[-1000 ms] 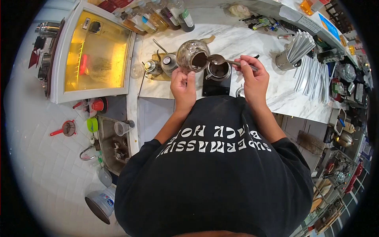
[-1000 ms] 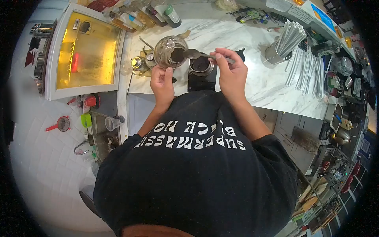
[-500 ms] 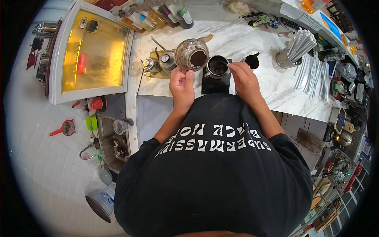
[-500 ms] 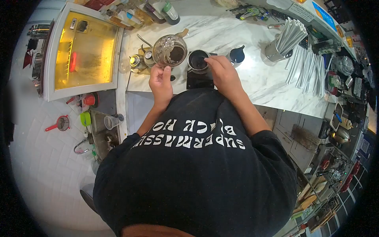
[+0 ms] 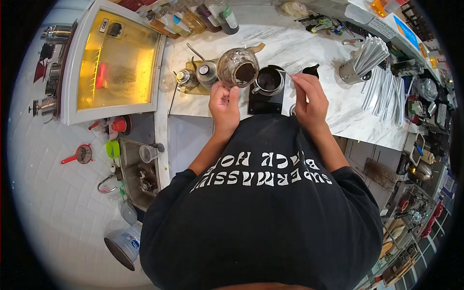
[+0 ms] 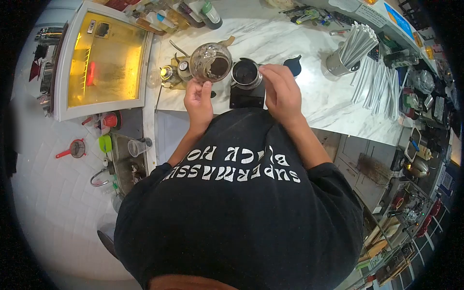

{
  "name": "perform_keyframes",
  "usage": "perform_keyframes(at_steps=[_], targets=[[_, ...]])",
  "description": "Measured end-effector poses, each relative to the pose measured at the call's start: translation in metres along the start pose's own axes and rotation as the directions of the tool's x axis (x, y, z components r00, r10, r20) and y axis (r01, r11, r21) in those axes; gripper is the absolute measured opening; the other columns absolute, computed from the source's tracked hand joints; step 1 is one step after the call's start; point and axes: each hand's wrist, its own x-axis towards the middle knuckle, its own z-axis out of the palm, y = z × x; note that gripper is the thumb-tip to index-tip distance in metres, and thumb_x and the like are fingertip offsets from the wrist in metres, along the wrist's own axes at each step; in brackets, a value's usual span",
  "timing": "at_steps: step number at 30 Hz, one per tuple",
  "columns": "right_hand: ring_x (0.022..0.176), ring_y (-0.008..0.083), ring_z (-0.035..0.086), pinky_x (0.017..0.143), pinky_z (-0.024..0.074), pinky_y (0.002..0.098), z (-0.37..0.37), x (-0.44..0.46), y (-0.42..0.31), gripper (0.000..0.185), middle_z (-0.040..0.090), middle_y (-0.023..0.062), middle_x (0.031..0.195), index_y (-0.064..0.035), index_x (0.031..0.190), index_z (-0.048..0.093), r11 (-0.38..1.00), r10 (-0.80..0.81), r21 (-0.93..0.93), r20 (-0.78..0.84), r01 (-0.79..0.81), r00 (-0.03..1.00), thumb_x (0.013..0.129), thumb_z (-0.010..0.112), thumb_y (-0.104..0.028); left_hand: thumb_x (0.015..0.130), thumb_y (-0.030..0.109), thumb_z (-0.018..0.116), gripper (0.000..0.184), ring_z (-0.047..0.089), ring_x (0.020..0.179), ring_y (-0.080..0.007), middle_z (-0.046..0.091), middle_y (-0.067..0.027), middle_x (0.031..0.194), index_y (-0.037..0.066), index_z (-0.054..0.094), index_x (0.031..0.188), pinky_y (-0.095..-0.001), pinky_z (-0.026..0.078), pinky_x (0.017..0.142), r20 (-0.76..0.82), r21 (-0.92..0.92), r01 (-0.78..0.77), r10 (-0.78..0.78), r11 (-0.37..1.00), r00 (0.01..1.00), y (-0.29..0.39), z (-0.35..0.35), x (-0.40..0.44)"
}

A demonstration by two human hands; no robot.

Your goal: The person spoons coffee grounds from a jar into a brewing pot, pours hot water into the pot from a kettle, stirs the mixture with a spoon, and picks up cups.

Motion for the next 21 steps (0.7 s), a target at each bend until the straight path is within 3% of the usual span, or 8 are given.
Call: perform_keyframes(at_steps=[5,12,14,21], targets=[[0.095,0.0347,0.068,0.082,0.0553,0.0390,-0.006,0.014,-0.018,0.033,0.070,0.0181,0.105,0.0020,0.114,0.066,0.996,-0.062,0.057,0.009,0.061,0.998,0.083,0.069,0.013,0.097,0.005,0.070,0.029,0.056,0.097,-0.0189,0.056,-0.0144,0.110,0.000,0.050,0.077,-0.0291,0.045,0.087,-0.004,0.057,-0.028,0.028,0.998,1.000,-0.008,-0.001,0.000],[0.103,0.0355,0.064,0.085,0.0549,0.0422,0.018,0.021,-0.027,0.038,0.066,0.0154,0.113,-0.0005,0.118,0.065,0.990,-0.087,0.134,0.329,0.045,0.940,0.081,0.066,0.009,0.097,0.001,0.069,0.024,0.058,0.100,-0.0174,0.055,-0.0158,0.117,-0.001,0.053,0.079,-0.0287,0.047,0.088,0.052,-0.059,-0.028,0.032,0.998,0.998,0.019,0.005,-0.004],[0.102,0.0362,0.064,0.088,0.0539,0.0420,0.024,0.022,-0.029,0.041,0.065,0.0163,0.113,-0.0003,0.120,0.065,0.998,-0.040,0.061,0.409,0.017,0.911,0.080,0.064,0.008,0.097,0.000,0.068,0.021,0.058,0.101,-0.0168,0.054,-0.0163,0.121,-0.002,0.054,0.081,-0.0288,0.049,0.090,0.085,0.013,-0.053,0.052,0.999,0.995,0.021,0.001,-0.006],[0.093,0.0345,0.062,0.082,0.0514,0.0448,0.024,0.027,-0.041,0.043,0.065,0.0144,0.104,-0.0022,0.127,0.062,0.995,0.086,0.009,0.456,-0.101,0.886,0.085,0.064,0.005,0.096,-0.002,0.067,0.021,0.058,0.100,-0.0172,0.055,-0.0173,0.118,-0.001,0.052,0.081,-0.0286,0.048,0.088,0.062,-0.009,-0.072,0.072,0.997,0.995,0.022,-0.009,-0.007]])
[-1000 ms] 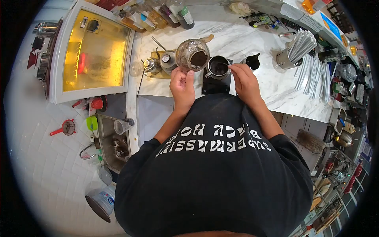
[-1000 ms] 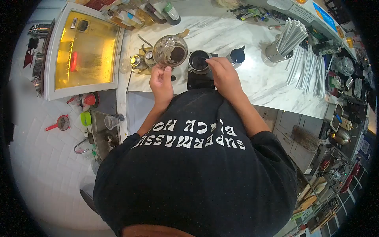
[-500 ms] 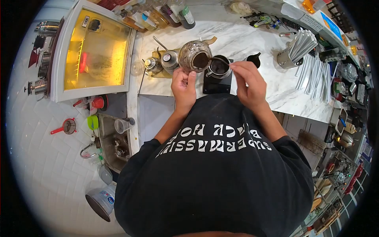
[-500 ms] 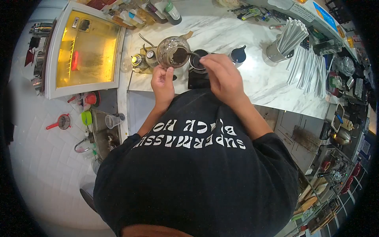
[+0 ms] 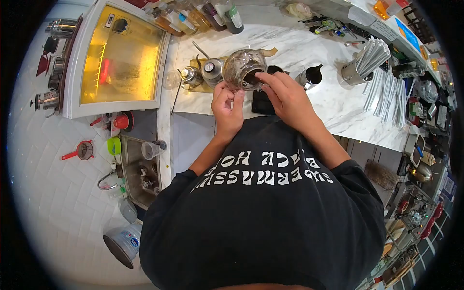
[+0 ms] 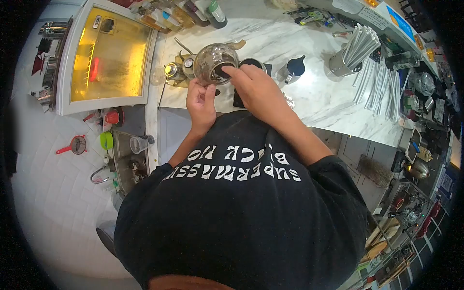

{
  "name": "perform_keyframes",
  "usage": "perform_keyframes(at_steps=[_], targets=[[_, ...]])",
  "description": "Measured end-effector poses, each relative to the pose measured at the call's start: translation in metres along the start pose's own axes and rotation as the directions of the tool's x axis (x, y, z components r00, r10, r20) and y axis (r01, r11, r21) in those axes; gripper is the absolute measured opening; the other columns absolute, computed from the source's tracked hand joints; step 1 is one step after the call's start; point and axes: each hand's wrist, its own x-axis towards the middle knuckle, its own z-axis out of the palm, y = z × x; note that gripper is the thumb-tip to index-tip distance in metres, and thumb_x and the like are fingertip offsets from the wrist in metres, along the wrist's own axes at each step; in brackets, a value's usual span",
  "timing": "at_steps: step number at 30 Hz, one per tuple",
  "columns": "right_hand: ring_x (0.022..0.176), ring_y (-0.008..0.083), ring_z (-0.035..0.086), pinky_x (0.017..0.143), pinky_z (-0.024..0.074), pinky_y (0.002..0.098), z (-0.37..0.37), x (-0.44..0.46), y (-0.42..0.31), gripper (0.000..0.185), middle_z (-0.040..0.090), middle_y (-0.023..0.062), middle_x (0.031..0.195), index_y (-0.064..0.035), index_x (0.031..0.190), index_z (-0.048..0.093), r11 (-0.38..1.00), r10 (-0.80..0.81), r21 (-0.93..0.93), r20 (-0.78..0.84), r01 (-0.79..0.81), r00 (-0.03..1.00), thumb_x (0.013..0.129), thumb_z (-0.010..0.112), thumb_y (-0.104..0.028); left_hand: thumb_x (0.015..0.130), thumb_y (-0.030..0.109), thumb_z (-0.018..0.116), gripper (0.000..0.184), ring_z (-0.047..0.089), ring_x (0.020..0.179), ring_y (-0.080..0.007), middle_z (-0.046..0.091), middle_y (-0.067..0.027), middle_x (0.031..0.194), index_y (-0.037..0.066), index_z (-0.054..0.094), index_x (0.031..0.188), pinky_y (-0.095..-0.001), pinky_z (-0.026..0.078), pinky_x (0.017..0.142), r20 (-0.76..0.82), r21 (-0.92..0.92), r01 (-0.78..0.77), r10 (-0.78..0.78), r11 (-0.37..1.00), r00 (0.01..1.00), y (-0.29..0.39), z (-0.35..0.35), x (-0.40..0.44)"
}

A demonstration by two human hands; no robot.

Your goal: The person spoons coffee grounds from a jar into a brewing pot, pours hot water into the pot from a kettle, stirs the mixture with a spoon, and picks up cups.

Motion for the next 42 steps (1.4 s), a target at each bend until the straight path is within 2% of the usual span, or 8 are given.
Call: perform_keyframes(at_steps=[8,14,21,24,26,30,35,42], targets=[[0.081,0.0308,0.061,0.076,0.0480,0.0406,0.019,0.010,-0.013,0.028,0.065,0.0112,0.088,-0.0029,0.117,0.067,0.968,0.118,0.237,-0.138,-0.083,0.983,0.089,0.070,-0.002,0.097,0.000,0.067,0.024,0.056,0.099,-0.0182,0.055,-0.0158,0.115,0.001,0.050,0.080,-0.0292,0.046,0.086,0.041,-0.029,-0.040,0.042,0.999,0.998,0.001,-0.018,0.006],[0.080,0.0295,0.061,0.078,0.0466,0.0409,0.012,0.021,-0.033,0.022,0.065,0.0113,0.086,-0.0011,0.108,0.068,0.992,-0.119,-0.073,-0.275,0.102,0.954,0.086,0.072,0.001,0.097,0.003,0.068,0.026,0.056,0.099,-0.0188,0.055,-0.0176,0.120,0.002,0.049,0.079,-0.0289,0.046,0.084,0.029,-0.096,-0.017,0.020,0.995,0.999,0.006,-0.025,0.017],[0.076,0.0333,0.063,0.076,0.0483,0.0419,0.034,0.023,-0.050,0.020,0.067,0.0138,0.083,0.0002,0.106,0.069,1.000,0.015,-0.010,-0.346,-0.020,0.938,0.086,0.069,0.003,0.095,0.002,0.070,0.025,0.057,0.099,-0.0193,0.054,-0.0186,0.122,0.002,0.051,0.079,-0.0287,0.047,0.081,0.012,-0.019,-0.160,0.160,0.987,0.987,0.008,-0.024,0.026],[0.074,0.0279,0.066,0.075,0.0522,0.0374,0.041,0.022,-0.061,0.015,0.072,0.0136,0.087,0.0021,0.107,0.069,0.933,0.309,0.270,-0.260,-0.239,0.915,0.094,0.065,-0.001,0.094,0.001,0.071,0.024,0.059,0.102,-0.0224,0.055,-0.0204,0.123,0.001,0.052,0.079,-0.0321,0.048,0.085,-0.032,-0.020,-0.104,0.104,0.994,0.994,0.008,-0.025,0.026],[0.077,0.0199,0.068,0.076,0.0548,0.0316,0.044,0.026,-0.067,0.018,0.075,0.0150,0.094,0.0050,0.112,0.068,0.541,0.628,0.754,-0.070,-0.371,0.775,0.101,0.061,-0.009,0.092,0.001,0.072,0.024,0.060,0.104,-0.0259,0.057,-0.0216,0.123,0.000,0.053,0.078,-0.0352,0.049,0.089,-0.028,0.056,-0.205,0.207,0.977,0.978,0.008,-0.026,0.030],[0.084,0.0174,0.069,0.082,0.0551,0.0299,0.041,0.034,-0.058,0.025,0.075,0.0176,0.100,0.0072,0.118,0.064,0.147,0.659,0.960,0.083,-0.237,0.748,0.105,0.057,-0.012,0.092,0.002,0.072,0.024,0.061,0.106,-0.0284,0.058,-0.0219,0.120,-0.001,0.053,0.077,-0.0369,0.049,0.091,-0.006,0.132,-0.224,0.227,0.966,0.974,0.015,-0.028,0.032],[0.086,0.0180,0.069,0.086,0.0552,0.0313,0.039,0.028,-0.052,0.025,0.075,0.0167,0.103,0.0054,0.120,0.064,0.144,0.675,0.960,0.082,-0.240,0.733,0.106,0.057,-0.014,0.094,0.004,0.072,0.027,0.058,0.099,-0.0198,0.058,-0.0185,0.118,0.001,0.051,0.076,-0.0315,0.048,0.084,-0.042,-0.003,-0.010,0.010,1.000,0.999,0.010,-0.028,0.030],[0.086,0.0189,0.071,0.085,0.0559,0.0307,0.032,0.010,-0.044,0.025,0.075,0.0192,0.103,0.0052,0.120,0.064,0.277,0.723,0.942,-0.073,-0.191,0.686,0.106,0.058,-0.014,0.098,0.005,0.069,0.026,0.055,0.097,-0.0157,0.056,-0.0129,0.116,0.002,0.051,0.079,-0.0286,0.045,0.084,-0.008,-0.127,0.009,-0.010,0.992,1.000,-0.008,-0.025,0.033]])
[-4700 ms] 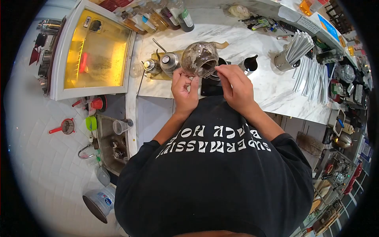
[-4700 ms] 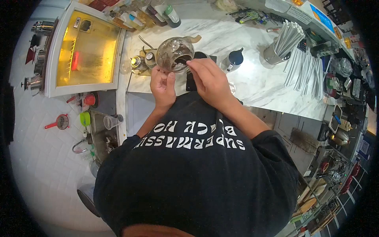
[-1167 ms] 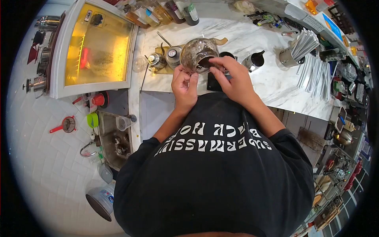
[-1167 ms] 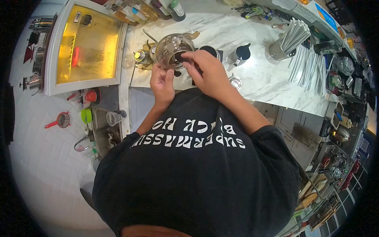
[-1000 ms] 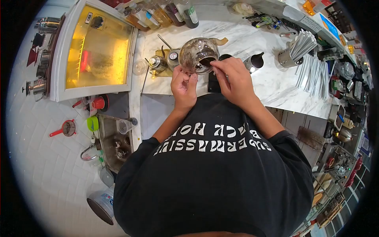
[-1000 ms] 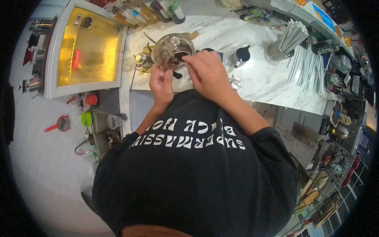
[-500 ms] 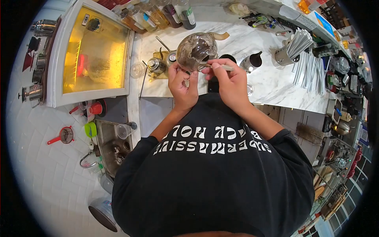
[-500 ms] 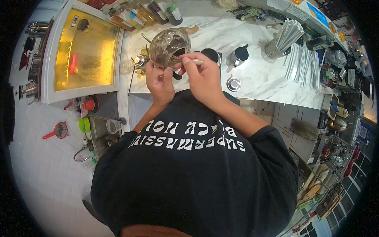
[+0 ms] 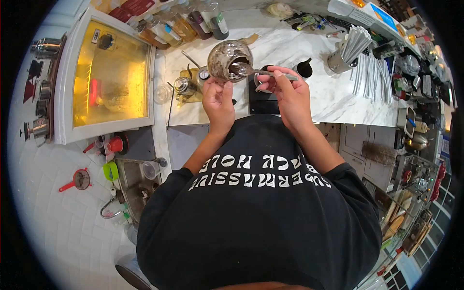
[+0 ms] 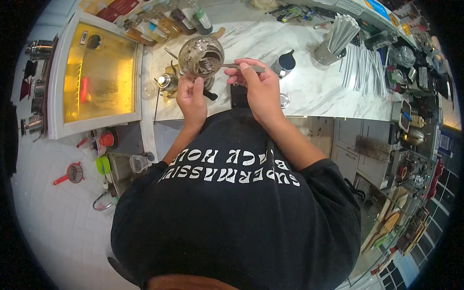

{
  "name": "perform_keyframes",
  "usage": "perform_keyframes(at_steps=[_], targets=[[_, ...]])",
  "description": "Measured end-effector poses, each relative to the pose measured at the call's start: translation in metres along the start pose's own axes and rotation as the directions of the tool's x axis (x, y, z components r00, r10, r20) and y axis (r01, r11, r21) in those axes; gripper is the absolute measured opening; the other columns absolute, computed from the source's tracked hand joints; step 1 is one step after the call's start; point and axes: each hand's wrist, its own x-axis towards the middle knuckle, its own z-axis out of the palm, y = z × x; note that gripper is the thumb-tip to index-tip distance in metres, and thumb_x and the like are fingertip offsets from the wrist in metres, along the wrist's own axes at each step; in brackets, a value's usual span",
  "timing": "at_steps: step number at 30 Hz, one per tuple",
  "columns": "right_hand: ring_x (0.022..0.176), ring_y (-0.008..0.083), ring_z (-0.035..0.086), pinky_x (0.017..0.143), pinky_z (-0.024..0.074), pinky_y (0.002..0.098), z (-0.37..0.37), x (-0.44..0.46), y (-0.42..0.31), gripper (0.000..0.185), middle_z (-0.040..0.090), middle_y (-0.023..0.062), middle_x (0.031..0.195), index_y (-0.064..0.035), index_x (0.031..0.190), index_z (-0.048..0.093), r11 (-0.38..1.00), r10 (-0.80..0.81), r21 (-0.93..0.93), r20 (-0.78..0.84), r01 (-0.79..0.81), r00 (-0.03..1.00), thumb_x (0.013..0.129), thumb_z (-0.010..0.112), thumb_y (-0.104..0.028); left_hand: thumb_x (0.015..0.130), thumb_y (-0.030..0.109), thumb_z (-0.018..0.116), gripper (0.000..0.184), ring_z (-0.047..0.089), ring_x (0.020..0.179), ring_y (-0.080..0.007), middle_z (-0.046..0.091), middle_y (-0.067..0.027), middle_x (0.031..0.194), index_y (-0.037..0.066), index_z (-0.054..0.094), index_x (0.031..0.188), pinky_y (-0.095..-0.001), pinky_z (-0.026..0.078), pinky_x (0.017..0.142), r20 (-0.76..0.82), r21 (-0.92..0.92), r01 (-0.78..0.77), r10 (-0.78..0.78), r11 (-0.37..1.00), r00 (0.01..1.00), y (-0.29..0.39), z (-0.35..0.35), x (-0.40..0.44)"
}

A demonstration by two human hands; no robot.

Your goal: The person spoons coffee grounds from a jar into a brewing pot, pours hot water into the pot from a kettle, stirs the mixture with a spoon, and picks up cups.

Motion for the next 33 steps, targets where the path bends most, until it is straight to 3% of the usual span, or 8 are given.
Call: perform_keyframes(at_steps=[4,11,13,15,16,17,21,33], targets=[[0.086,0.0192,0.070,0.086,0.0556,0.0307,-0.020,-0.007,-0.002,0.025,0.075,0.0194,0.102,0.0052,0.120,0.065,0.998,-0.069,-0.012,-0.051,0.069,0.996,0.106,0.058,-0.014,0.099,0.005,0.068,0.027,0.055,0.097,-0.0151,0.056,-0.0131,0.117,0.003,0.049,0.080,-0.0285,0.046,0.085,0.002,-0.071,0.050,-0.050,0.996,0.999,-0.013,-0.001,-0.002],[0.088,0.0177,0.071,0.087,0.0543,0.0311,-0.073,0.005,0.037,0.023,0.077,0.0183,0.103,0.0050,0.118,0.064,0.909,-0.297,-0.351,-0.168,0.224,0.940,0.105,0.059,-0.013,0.101,0.005,0.065,0.027,0.056,0.101,-0.0149,0.058,-0.0118,0.112,0.003,0.048,0.081,-0.0287,0.046,0.089,0.012,-0.050,0.137,-0.136,0.989,0.991,-0.022,-0.015,-0.012],[0.087,0.0159,0.072,0.086,0.0545,0.0309,-0.079,0.004,0.047,0.017,0.078,0.0152,0.103,0.0012,0.114,0.066,0.703,-0.397,-0.674,-0.107,0.227,0.911,0.104,0.060,-0.011,0.101,0.005,0.066,0.027,0.056,0.102,-0.0150,0.059,-0.0120,0.113,0.003,0.048,0.081,-0.0288,0.046,0.090,0.018,-0.028,0.137,-0.137,0.990,0.990,-0.021,-0.017,-0.015],[0.089,0.0186,0.072,0.087,0.0525,0.0342,-0.086,0.004,0.055,0.015,0.078,0.0109,0.103,-0.0027,0.112,0.068,0.630,-0.424,-0.734,-0.050,0.255,0.904,0.100,0.064,-0.008,0.101,0.005,0.066,0.026,0.056,0.101,-0.0147,0.059,-0.0128,0.114,0.003,0.049,0.081,-0.0286,0.046,0.088,0.012,-0.113,0.116,-0.115,0.987,0.993,-0.016,-0.015,-0.018],[0.092,0.0211,0.072,0.089,0.0504,0.0368,-0.090,0.005,0.054,0.016,0.077,0.0096,0.103,-0.0039,0.112,0.070,0.350,-0.518,-0.847,0.181,0.400,0.836,0.097,0.066,-0.007,0.101,0.005,0.066,0.026,0.056,0.101,-0.0147,0.059,-0.0128,0.114,0.003,0.049,0.081,-0.0286,0.046,0.088,0.009,-0.113,0.121,-0.121,0.986,0.993,-0.015,-0.016,-0.020],[0.095,0.0237,0.071,0.091,0.0484,0.0393,-0.092,0.005,0.055,0.018,0.076,0.0084,0.103,-0.0052,0.112,0.071,0.035,-0.529,-0.857,0.421,0.515,0.737,0.095,0.068,-0.006,0.101,0.005,0.066,0.026,0.056,0.101,-0.0147,0.059,-0.0132,0.116,0.003,0.049,0.081,-0.0285,0.046,0.087,0.014,-0.113,0.134,-0.133,0.985,0.991,-0.015,-0.018,-0.021],[0.105,0.0216,0.068,0.096,0.0437,0.0419,-0.091,0.005,0.054,0.024,0.076,0.0028,0.105,-0.0091,0.112,0.073,-0.112,-0.464,-0.837,0.520,0.535,0.717,0.089,0.070,-0.003,0.101,0.005,0.065,0.026,0.056,0.098,-0.0144,0.059,-0.0127,0.116,0.003,0.049,0.080,-0.0279,0.046,0.086,0.013,-0.115,0.155,-0.154,0.981,0.988,-0.006,-0.023,-0.023],[0.111,0.0216,0.066,0.096,0.0432,0.0429,-0.111,0.002,0.034,0.036,0.076,-0.0023,0.116,-0.0178,0.120,0.074,-0.254,-0.328,-0.759,0.650,0.599,0.685,0.087,0.072,-0.005,0.101,0.004,0.065,0.026,0.054,0.093,-0.0135,0.055,-0.0085,0.107,0.003,0.048,0.080,-0.0275,0.045,0.083,0.037,-0.057,0.141,-0.139,0.988,0.990,-0.015,-0.041,-0.033]])
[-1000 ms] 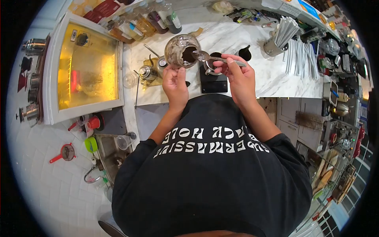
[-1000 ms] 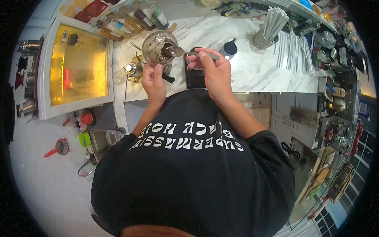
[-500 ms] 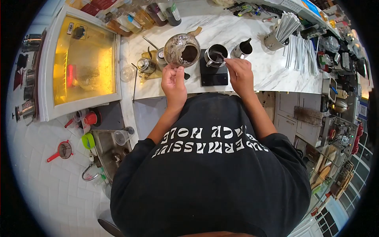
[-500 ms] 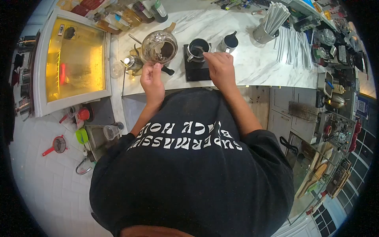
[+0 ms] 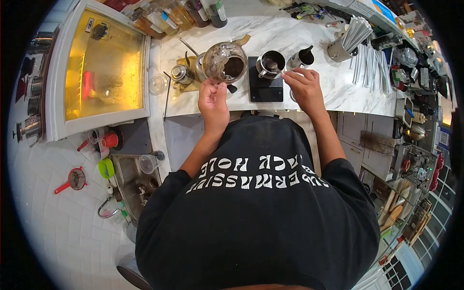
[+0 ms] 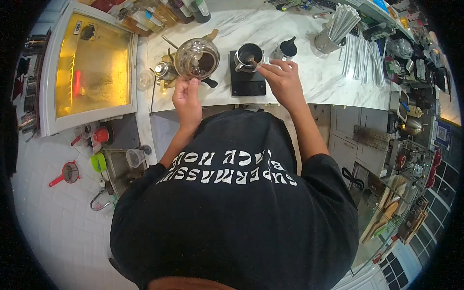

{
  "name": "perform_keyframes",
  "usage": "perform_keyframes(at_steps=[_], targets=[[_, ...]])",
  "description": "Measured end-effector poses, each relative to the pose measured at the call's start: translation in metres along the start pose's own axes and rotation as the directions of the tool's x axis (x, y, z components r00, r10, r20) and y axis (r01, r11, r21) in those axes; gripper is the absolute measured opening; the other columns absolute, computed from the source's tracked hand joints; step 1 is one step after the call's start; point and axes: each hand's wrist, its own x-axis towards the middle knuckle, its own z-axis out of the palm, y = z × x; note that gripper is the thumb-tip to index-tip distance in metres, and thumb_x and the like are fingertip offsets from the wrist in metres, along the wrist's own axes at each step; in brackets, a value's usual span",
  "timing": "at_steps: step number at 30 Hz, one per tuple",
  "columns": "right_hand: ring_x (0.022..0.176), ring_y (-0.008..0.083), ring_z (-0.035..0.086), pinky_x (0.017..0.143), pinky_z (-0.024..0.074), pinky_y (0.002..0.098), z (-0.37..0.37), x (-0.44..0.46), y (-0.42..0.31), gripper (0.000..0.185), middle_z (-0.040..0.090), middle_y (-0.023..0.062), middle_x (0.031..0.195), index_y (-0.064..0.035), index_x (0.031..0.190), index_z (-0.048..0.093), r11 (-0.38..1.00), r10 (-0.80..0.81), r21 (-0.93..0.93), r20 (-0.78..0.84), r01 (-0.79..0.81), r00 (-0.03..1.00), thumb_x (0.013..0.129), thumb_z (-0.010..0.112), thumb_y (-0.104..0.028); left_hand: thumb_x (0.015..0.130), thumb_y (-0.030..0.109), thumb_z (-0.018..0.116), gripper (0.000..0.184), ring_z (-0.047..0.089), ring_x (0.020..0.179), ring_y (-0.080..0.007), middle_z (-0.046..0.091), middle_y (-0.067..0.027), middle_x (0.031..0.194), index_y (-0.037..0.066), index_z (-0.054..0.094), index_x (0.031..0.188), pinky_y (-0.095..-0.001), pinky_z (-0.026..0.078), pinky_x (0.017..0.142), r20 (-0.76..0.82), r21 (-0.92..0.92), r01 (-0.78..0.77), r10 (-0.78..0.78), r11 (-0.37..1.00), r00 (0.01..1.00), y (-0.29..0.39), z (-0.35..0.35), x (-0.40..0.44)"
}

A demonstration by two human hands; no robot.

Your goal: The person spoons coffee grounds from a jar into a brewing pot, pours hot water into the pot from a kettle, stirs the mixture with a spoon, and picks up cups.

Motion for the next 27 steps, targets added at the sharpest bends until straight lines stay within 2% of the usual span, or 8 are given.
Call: perform_keyframes(at_steps=[4,9,12,14,16,22,27], targets=[[0.112,0.0215,0.066,0.097,0.0427,0.0450,-0.020,-0.004,0.000,0.040,0.075,-0.0027,0.120,-0.0183,0.121,0.074,0.998,-0.024,-0.053,0.081,0.028,0.996,0.085,0.071,-0.004,0.101,0.004,0.065,0.025,0.055,0.094,-0.0138,0.055,-0.0094,0.108,0.002,0.049,0.081,-0.0273,0.045,0.085,0.005,-0.027,-0.004,0.004,1.000,1.000,0.008,0.003,-0.003],[0.106,0.0195,0.067,0.094,0.0442,0.0420,-0.028,-0.003,0.003,0.037,0.076,-0.0032,0.117,-0.0174,0.120,0.074,1.000,0.007,-0.017,-0.020,-0.008,1.000,0.085,0.072,-0.006,0.101,0.004,0.065,0.023,0.056,0.097,-0.0141,0.056,-0.0103,0.110,0.002,0.051,0.082,-0.0275,0.046,0.087,0.032,-0.110,0.015,-0.012,0.994,0.999,-0.004,0.003,-0.005],[0.109,0.0217,0.067,0.096,0.0445,0.0396,-0.022,0.004,-0.005,0.032,0.076,0.0011,0.119,-0.0138,0.118,0.075,1.000,-0.002,0.002,0.022,0.002,1.000,0.088,0.072,-0.006,0.101,0.004,0.065,0.023,0.056,0.098,-0.0142,0.056,-0.0099,0.110,0.002,0.051,0.082,-0.0281,0.046,0.088,0.015,-0.135,0.018,-0.016,0.991,1.000,-0.002,0.006,-0.005],[0.109,0.0214,0.067,0.096,0.0445,0.0394,-0.020,0.005,-0.006,0.031,0.076,0.0009,0.118,-0.0137,0.119,0.075,1.000,-0.010,-0.022,0.047,0.011,0.999,0.088,0.072,-0.006,0.101,0.004,0.065,0.024,0.056,0.097,-0.0143,0.056,-0.0099,0.110,0.002,0.051,0.082,-0.0283,0.046,0.088,0.017,-0.136,0.031,-0.029,0.990,0.999,0.001,0.004,-0.006],[0.103,0.0194,0.068,0.092,0.0450,0.0404,-0.021,0.004,-0.002,0.034,0.076,-0.0034,0.114,-0.0163,0.117,0.074,0.998,-0.034,-0.050,0.052,0.036,0.998,0.085,0.072,-0.005,0.101,0.004,0.065,0.024,0.056,0.097,-0.0144,0.056,-0.0098,0.109,0.002,0.051,0.081,-0.0284,0.045,0.088,0.020,-0.141,0.041,-0.038,0.989,0.999,0.002,0.005,-0.006],[0.104,0.0200,0.068,0.092,0.0452,0.0405,-0.034,0.006,-0.001,0.034,0.076,-0.0010,0.116,-0.0142,0.117,0.075,1.000,0.013,0.005,-0.005,-0.013,1.000,0.085,0.071,-0.004,0.101,0.003,0.065,0.024,0.056,0.098,-0.0145,0.056,-0.0095,0.108,0.002,0.051,0.081,-0.0289,0.045,0.089,0.010,-0.121,0.026,-0.025,0.992,1.000,-0.007,0.002,-0.009],[0.102,0.0207,0.068,0.091,0.0452,0.0394,-0.017,0.006,-0.004,0.032,0.076,-0.0009,0.115,-0.0142,0.116,0.075,1.000,-0.013,0.002,0.037,0.013,0.999,0.086,0.071,-0.005,0.100,0.003,0.066,0.025,0.055,0.099,-0.0149,0.056,-0.0102,0.110,0.002,0.051,0.080,-0.0290,0.046,0.090,-0.001,-0.129,0.049,-0.049,0.990,0.999,-0.004,0.004,-0.007]])
